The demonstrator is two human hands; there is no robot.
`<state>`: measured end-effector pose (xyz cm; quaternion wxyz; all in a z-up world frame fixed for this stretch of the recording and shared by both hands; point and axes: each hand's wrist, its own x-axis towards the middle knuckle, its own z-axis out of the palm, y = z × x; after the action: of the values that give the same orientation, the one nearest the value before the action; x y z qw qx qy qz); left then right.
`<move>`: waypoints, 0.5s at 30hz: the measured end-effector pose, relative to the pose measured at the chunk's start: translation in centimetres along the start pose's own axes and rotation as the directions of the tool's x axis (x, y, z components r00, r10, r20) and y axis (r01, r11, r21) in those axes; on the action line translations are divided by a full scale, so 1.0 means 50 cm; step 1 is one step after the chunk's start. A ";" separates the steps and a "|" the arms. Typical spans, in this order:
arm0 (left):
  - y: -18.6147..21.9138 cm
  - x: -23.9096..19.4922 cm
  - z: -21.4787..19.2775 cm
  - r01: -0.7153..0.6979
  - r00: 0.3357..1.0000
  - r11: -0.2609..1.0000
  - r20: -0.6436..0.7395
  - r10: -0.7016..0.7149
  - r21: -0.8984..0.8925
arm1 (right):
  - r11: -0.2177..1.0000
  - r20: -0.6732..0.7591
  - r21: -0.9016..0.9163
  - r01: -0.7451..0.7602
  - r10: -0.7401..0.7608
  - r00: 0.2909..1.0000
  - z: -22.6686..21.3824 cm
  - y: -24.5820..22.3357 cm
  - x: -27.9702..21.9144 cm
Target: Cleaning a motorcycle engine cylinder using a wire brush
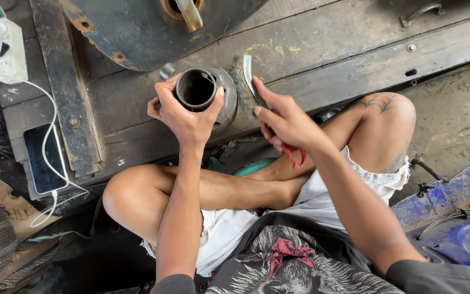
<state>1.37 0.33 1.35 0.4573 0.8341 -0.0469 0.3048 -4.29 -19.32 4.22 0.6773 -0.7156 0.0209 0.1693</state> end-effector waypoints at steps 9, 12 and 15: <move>-0.014 -0.007 0.003 -0.021 0.999 0.999 0.031 0.021 0.028 | 1.000 0.017 -0.021 -0.018 0.018 1.000 -0.005 -0.013 0.001; -0.017 -0.010 0.004 -0.011 1.000 0.998 0.026 0.010 0.057 | 0.997 -0.002 0.058 0.054 -0.054 0.999 0.030 0.020 -0.051; -0.025 -0.017 0.008 -0.007 1.000 0.995 0.021 0.005 0.098 | 0.992 -0.051 0.087 0.088 -0.083 0.995 0.074 0.040 -0.093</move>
<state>1.31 0.58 -0.18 0.4144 0.8585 -0.0390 0.2995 -10.00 -16.81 3.47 0.7144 -0.6889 0.0136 0.1222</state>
